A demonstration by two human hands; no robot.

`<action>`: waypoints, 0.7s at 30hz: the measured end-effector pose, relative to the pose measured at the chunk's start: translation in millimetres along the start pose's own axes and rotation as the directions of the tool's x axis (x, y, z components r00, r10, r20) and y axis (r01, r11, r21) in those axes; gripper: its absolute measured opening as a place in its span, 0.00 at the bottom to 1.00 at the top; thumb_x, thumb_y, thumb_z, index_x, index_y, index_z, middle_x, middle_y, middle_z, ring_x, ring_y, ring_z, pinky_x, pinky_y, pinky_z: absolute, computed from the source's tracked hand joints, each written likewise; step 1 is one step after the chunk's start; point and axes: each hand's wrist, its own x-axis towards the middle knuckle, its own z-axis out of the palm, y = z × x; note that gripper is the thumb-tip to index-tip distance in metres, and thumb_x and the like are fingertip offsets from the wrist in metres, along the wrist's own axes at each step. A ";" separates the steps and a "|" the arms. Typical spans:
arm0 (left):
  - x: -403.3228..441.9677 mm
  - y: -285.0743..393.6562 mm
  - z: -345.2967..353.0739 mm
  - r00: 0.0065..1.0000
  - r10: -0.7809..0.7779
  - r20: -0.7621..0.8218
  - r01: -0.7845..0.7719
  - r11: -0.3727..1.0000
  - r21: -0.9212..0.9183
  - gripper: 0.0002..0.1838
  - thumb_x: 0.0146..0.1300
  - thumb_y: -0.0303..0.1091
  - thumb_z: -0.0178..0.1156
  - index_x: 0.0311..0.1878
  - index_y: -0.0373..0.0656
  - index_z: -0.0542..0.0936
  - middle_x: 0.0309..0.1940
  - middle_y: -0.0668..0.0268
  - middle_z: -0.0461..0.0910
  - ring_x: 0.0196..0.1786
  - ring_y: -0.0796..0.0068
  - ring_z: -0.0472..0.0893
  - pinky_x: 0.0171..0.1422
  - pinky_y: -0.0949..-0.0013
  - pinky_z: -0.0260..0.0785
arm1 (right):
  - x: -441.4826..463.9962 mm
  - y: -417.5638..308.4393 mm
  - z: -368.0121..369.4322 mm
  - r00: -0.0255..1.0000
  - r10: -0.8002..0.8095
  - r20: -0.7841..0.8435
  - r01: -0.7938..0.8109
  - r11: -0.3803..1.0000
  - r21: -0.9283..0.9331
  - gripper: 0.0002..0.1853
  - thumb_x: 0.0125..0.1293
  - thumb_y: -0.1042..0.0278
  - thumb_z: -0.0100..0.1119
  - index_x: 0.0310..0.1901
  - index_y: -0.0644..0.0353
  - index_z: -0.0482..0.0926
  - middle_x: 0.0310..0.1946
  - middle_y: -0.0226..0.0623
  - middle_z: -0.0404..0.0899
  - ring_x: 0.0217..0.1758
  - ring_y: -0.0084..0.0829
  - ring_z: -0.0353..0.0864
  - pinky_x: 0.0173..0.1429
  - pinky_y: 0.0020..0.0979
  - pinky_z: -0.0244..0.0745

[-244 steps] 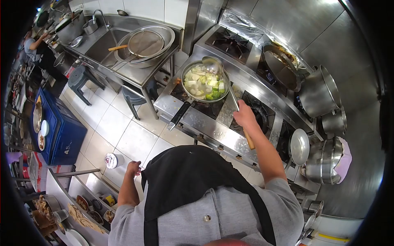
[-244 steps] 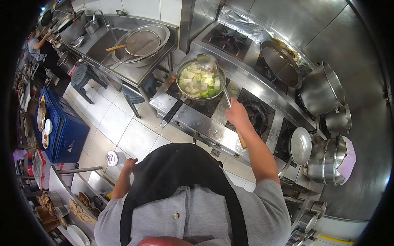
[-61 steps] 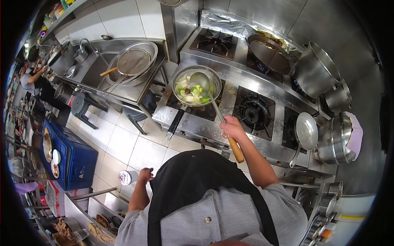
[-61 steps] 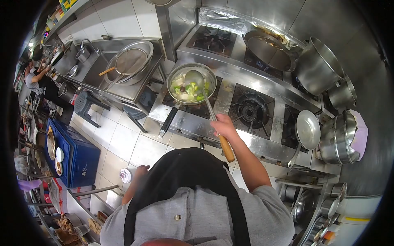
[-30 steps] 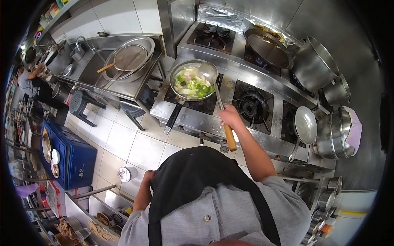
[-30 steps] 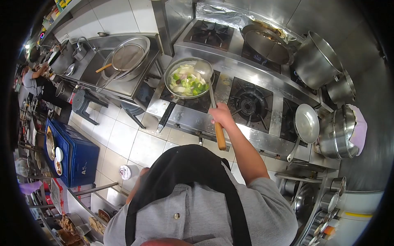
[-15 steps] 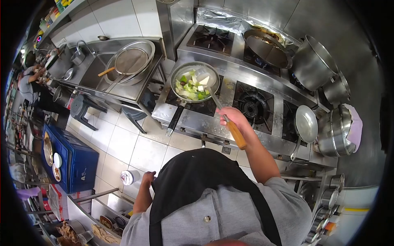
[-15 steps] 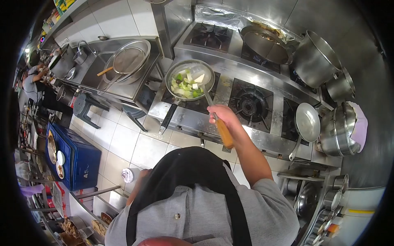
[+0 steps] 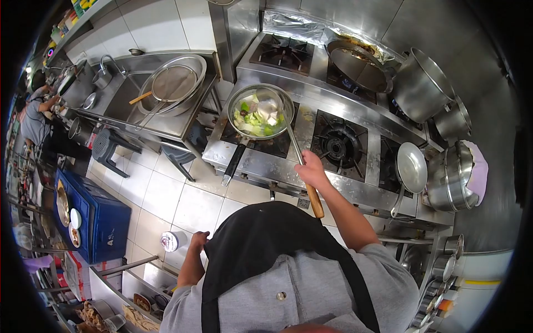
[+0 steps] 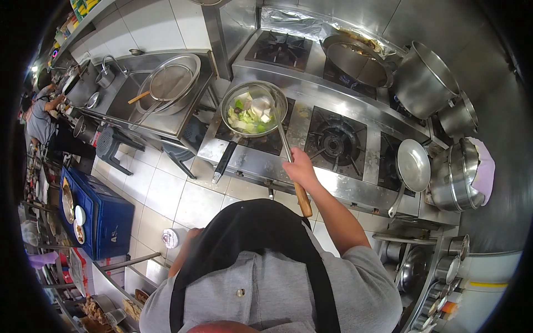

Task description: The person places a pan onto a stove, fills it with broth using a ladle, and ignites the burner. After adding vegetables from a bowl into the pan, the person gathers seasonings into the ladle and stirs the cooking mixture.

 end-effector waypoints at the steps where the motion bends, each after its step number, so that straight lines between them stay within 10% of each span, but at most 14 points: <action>1: -1.9 5.1 -0.3 1.000 -0.019 0.025 0.019 1.000 0.005 0.21 0.64 0.39 0.61 0.49 0.26 0.79 0.32 0.51 0.84 0.29 0.64 0.82 0.31 0.61 0.72 | 1.1 6.1 1.3 0.991 -0.121 -0.057 0.115 0.989 -0.094 0.11 0.55 0.72 0.60 0.38 0.67 0.73 0.26 0.39 0.75 0.29 0.31 0.76 0.33 0.34 0.72; 5: 15.9 -6.4 -5.1 0.983 0.157 0.099 -0.172 0.969 0.178 0.21 0.65 0.40 0.61 0.50 0.28 0.79 0.32 0.53 0.84 0.28 0.65 0.81 0.29 0.62 0.71 | -0.8 15.6 1.5 0.983 -0.120 -0.139 0.112 0.992 -0.063 0.12 0.55 0.74 0.59 0.40 0.67 0.73 0.28 0.38 0.75 0.30 0.31 0.76 0.38 0.34 0.72; 10: 46.0 -5.0 -10.2 0.851 0.442 0.283 -0.523 0.757 0.391 0.21 0.66 0.42 0.60 0.51 0.32 0.79 0.31 0.57 0.84 0.26 0.68 0.80 0.28 0.66 0.69 | 3.5 30.9 -36.8 0.985 0.140 -0.097 -0.085 0.898 0.431 0.11 0.59 0.79 0.55 0.45 0.67 0.73 0.28 0.35 0.74 0.19 0.27 0.72 0.22 0.31 0.67; 16: 43.4 9.0 -9.1 0.860 0.409 0.307 -0.510 0.712 0.482 0.20 0.67 0.45 0.59 0.53 0.38 0.77 0.31 0.60 0.83 0.27 0.69 0.80 0.27 0.66 0.70 | 7.4 97.9 -73.9 0.945 0.327 -0.022 -0.189 0.597 0.780 0.12 0.65 0.75 0.52 0.51 0.64 0.74 0.23 0.32 0.68 0.19 0.25 0.68 0.20 0.29 0.66; 21: -4.8 74.7 -4.4 1.000 -0.017 0.005 0.016 0.990 0.143 0.20 0.69 0.46 0.58 0.52 0.38 0.76 0.35 0.57 0.82 0.29 0.64 0.83 0.29 0.61 0.77 | 4.6 143.3 -78.8 0.923 0.383 0.029 -0.233 0.498 0.836 0.12 0.68 0.72 0.54 0.52 0.60 0.75 0.25 0.31 0.69 0.21 0.24 0.68 0.22 0.29 0.67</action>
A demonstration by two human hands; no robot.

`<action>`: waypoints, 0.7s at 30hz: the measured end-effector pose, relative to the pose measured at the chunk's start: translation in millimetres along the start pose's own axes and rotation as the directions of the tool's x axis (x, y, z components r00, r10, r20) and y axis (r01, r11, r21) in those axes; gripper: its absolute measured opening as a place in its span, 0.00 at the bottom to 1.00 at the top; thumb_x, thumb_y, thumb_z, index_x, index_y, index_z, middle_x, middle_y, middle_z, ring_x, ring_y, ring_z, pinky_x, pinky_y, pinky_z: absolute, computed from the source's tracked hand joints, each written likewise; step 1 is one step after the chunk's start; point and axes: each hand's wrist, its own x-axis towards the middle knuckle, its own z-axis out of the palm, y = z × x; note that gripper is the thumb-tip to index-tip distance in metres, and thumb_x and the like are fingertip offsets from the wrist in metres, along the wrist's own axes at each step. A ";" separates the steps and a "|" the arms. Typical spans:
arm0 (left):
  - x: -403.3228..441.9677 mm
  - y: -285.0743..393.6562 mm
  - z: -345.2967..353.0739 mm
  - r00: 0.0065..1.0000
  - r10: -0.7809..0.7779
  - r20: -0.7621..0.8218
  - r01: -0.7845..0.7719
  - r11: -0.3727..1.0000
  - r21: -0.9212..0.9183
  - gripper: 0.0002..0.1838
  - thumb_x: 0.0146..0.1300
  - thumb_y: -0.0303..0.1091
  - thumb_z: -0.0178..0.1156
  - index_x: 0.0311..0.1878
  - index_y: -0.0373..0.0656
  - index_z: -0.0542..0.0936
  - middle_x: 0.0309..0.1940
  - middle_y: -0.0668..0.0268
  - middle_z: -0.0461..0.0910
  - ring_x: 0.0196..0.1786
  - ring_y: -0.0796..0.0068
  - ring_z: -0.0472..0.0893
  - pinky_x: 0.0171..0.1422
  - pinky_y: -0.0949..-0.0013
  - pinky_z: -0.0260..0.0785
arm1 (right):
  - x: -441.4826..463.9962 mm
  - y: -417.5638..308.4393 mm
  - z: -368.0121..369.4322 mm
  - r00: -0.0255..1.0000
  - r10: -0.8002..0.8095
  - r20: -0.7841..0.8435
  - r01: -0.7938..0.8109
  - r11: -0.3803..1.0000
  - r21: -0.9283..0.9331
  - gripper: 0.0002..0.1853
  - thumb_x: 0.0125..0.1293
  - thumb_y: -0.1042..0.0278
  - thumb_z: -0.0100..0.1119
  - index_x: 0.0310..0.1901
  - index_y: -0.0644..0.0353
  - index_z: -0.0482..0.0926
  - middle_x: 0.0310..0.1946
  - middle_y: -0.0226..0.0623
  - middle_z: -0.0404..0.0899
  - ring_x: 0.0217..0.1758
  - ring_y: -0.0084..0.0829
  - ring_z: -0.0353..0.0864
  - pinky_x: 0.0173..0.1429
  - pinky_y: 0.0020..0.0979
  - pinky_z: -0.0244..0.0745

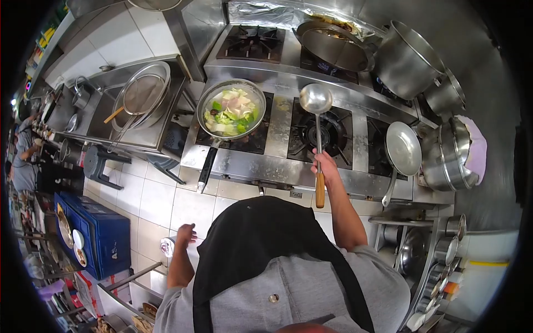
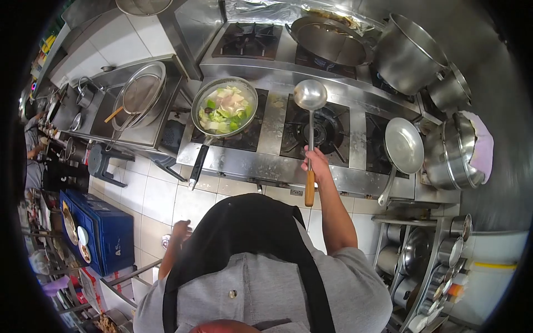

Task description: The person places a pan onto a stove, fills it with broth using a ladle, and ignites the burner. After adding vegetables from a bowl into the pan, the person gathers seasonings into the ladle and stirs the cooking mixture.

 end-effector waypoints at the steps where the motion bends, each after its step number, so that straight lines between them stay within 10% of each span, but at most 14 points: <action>1: 2.8 10.4 -6.1 0.999 0.029 -0.015 -0.030 0.998 -0.058 0.19 0.69 0.46 0.58 0.51 0.38 0.76 0.34 0.59 0.82 0.28 0.66 0.82 0.28 0.63 0.76 | 1.9 4.9 -3.8 0.999 0.032 -0.015 -0.031 0.998 0.057 0.12 0.68 0.71 0.55 0.52 0.58 0.76 0.26 0.30 0.69 0.23 0.24 0.68 0.22 0.28 0.68; 4: 2.3 50.2 -29.2 0.974 0.192 -0.123 -0.213 0.958 -0.190 0.16 0.70 0.43 0.57 0.46 0.39 0.78 0.29 0.63 0.80 0.24 0.72 0.79 0.24 0.68 0.72 | 9.9 20.5 -13.7 0.995 0.098 0.016 -0.099 0.989 0.108 0.10 0.70 0.68 0.56 0.51 0.54 0.76 0.29 0.27 0.69 0.28 0.23 0.70 0.23 0.28 0.70; 10: -49.7 200.1 -85.3 0.665 0.651 -0.365 -0.716 0.695 -0.066 0.12 0.73 0.39 0.57 0.46 0.40 0.81 0.29 0.70 0.78 0.30 0.80 0.76 0.33 0.76 0.69 | 5.9 46.1 -15.1 0.979 -0.141 -0.150 0.038 0.841 -0.540 0.13 0.69 0.69 0.57 0.53 0.59 0.72 0.30 0.29 0.71 0.27 0.24 0.73 0.25 0.33 0.79; 14: -107.8 319.8 -144.1 0.316 0.848 -0.426 -0.889 0.421 0.178 0.13 0.73 0.38 0.58 0.49 0.38 0.80 0.35 0.69 0.81 0.38 0.81 0.77 0.45 0.75 0.70 | -6.3 68.2 -13.7 0.934 -0.273 -0.230 0.028 0.699 -0.715 0.24 0.62 0.71 0.57 0.59 0.68 0.68 0.29 0.45 0.79 0.19 0.33 0.81 0.24 0.36 0.79; 16: -159.7 380.3 -164.4 -0.080 0.900 -0.428 -0.952 0.059 0.302 0.14 0.72 0.37 0.60 0.52 0.37 0.80 0.43 0.66 0.81 0.44 0.79 0.77 0.51 0.73 0.71 | -11.5 82.5 -14.0 0.912 -0.328 -0.246 0.062 0.704 -0.707 0.24 0.60 0.71 0.58 0.57 0.69 0.69 0.28 0.49 0.81 0.19 0.34 0.81 0.24 0.36 0.78; 21: -270.9 493.4 -226.6 -0.647 0.696 -0.312 -0.618 -0.238 0.750 0.16 0.66 0.35 0.63 0.55 0.40 0.79 0.46 0.63 0.81 0.45 0.69 0.80 0.55 0.68 0.71 | -39.7 86.3 32.6 0.875 -0.354 -0.330 -0.001 0.681 -0.733 0.22 0.57 0.72 0.62 0.53 0.70 0.74 0.33 0.49 0.81 0.29 0.39 0.83 0.30 0.38 0.79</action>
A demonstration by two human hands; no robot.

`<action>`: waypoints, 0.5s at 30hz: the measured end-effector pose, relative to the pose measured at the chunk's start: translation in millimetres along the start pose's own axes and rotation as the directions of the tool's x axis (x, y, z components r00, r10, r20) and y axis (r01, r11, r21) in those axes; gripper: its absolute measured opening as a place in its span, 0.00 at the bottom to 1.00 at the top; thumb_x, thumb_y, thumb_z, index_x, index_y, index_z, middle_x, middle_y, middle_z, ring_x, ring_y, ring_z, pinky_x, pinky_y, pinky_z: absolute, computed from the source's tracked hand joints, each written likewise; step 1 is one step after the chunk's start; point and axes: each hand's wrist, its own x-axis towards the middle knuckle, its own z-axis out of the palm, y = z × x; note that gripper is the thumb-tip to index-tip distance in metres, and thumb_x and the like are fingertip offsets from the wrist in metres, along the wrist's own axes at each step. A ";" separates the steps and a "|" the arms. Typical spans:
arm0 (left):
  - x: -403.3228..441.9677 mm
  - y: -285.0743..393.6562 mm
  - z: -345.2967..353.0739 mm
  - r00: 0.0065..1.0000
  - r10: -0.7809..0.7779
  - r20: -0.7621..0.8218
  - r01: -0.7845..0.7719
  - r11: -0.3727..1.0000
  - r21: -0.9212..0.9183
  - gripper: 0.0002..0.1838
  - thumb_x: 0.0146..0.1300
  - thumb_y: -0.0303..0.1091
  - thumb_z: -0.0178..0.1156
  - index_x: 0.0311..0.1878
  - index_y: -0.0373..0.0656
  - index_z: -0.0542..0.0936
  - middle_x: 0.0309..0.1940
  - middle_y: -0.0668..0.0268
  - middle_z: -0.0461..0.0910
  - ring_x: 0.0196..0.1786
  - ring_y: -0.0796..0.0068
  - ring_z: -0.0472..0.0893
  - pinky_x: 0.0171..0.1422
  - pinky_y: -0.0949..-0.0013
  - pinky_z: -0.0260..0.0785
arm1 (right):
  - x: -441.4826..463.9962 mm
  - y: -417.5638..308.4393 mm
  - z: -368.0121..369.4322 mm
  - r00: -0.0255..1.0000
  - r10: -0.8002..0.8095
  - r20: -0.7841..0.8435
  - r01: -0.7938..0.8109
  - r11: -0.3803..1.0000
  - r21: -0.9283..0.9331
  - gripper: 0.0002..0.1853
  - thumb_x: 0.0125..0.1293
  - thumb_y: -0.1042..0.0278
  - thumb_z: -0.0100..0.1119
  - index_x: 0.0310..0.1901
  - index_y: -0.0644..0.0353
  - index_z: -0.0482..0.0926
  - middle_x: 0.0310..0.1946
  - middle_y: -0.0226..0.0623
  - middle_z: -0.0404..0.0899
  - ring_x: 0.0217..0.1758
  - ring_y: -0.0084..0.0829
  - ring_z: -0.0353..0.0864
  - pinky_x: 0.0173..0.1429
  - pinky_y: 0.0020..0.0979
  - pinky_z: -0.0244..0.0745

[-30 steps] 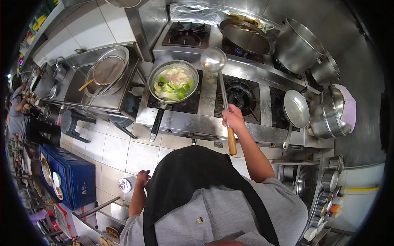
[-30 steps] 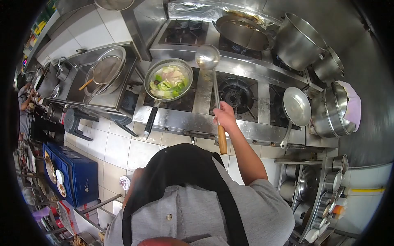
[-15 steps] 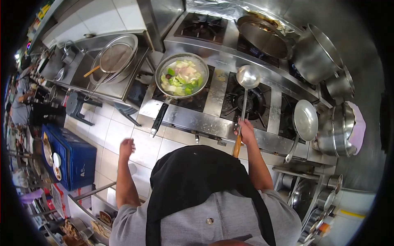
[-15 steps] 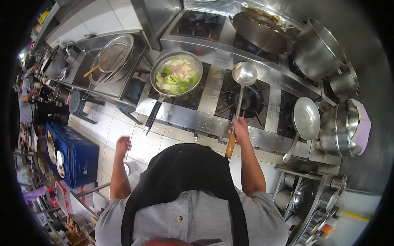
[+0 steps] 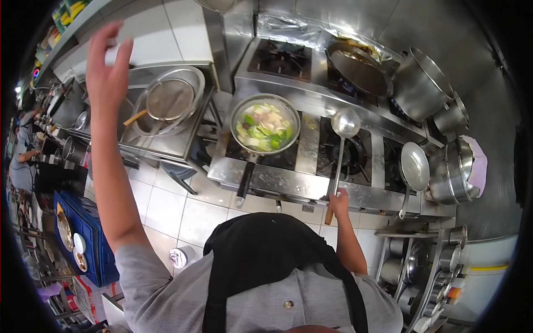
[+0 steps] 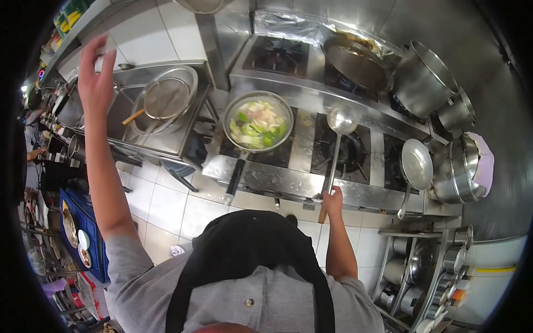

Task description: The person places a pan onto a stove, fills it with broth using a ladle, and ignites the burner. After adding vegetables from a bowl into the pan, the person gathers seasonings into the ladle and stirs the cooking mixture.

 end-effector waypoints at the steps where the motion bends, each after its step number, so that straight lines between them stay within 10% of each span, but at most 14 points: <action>1: 26.1 -5.5 3.7 0.983 0.156 -0.100 -0.153 0.987 0.039 0.16 0.66 0.35 0.63 0.54 0.41 0.80 0.44 0.63 0.81 0.44 0.68 0.80 0.55 0.68 0.71 | -7.5 -3.7 3.7 1.000 -0.002 -0.031 0.000 0.997 -0.071 0.22 0.56 0.71 0.63 0.52 0.70 0.74 0.35 0.52 0.81 0.32 0.41 0.84 0.35 0.40 0.80; 3: 67.6 -8.2 10.4 0.939 0.246 -0.242 -0.230 0.969 0.095 0.18 0.68 0.34 0.62 0.59 0.42 0.78 0.54 0.58 0.80 0.53 0.59 0.80 0.60 0.63 0.70 | -0.8 33.8 19.6 0.989 -0.108 -0.103 0.093 0.985 -0.146 0.21 0.56 0.71 0.63 0.51 0.70 0.75 0.36 0.53 0.82 0.34 0.43 0.84 0.39 0.41 0.79; 5: 99.9 -71.7 23.1 0.912 0.402 -0.086 -0.315 0.819 0.479 0.13 0.66 0.36 0.63 0.51 0.40 0.81 0.40 0.63 0.83 0.43 0.71 0.80 0.53 0.69 0.71 | 0.4 51.3 30.7 0.959 -0.216 -0.183 0.172 0.958 -0.230 0.21 0.55 0.70 0.64 0.51 0.69 0.75 0.37 0.55 0.82 0.37 0.44 0.84 0.43 0.42 0.78; 9: 127.7 -31.8 33.1 0.895 0.347 -0.282 -0.290 0.930 0.224 0.25 0.65 0.36 0.59 0.65 0.41 0.71 0.55 0.46 0.77 0.57 0.49 0.77 0.64 0.56 0.68 | -18.3 55.7 36.8 0.964 -0.147 -0.220 0.093 0.967 -0.239 0.18 0.57 0.71 0.62 0.49 0.68 0.76 0.38 0.57 0.82 0.44 0.49 0.84 0.49 0.44 0.77; 11: 123.4 -28.9 49.2 0.984 0.039 -0.173 -0.020 0.994 0.107 0.27 0.66 0.39 0.62 0.65 0.38 0.71 0.54 0.46 0.76 0.56 0.46 0.75 0.63 0.55 0.67 | -32.9 45.3 35.6 0.987 -0.048 -0.156 0.023 0.987 -0.159 0.16 0.59 0.71 0.59 0.49 0.68 0.76 0.38 0.57 0.82 0.44 0.53 0.83 0.49 0.45 0.77; 12: 120.0 -41.7 65.5 0.834 0.425 -0.353 -0.267 0.870 0.415 0.28 0.66 0.39 0.62 0.65 0.35 0.71 0.54 0.46 0.76 0.54 0.45 0.75 0.62 0.53 0.67 | -37.8 47.2 37.6 0.965 -0.158 -0.209 0.106 0.965 -0.242 0.15 0.60 0.72 0.58 0.49 0.68 0.76 0.37 0.58 0.81 0.43 0.54 0.83 0.47 0.45 0.77; 15: 113.9 -58.6 83.8 0.792 0.501 -0.349 -0.206 0.758 0.619 0.27 0.66 0.40 0.61 0.63 0.33 0.71 0.53 0.46 0.76 0.54 0.45 0.75 0.61 0.53 0.67 | -44.2 57.2 43.6 0.922 -0.295 -0.250 0.208 0.924 -0.320 0.16 0.61 0.71 0.57 0.49 0.69 0.76 0.35 0.60 0.81 0.40 0.57 0.82 0.45 0.45 0.77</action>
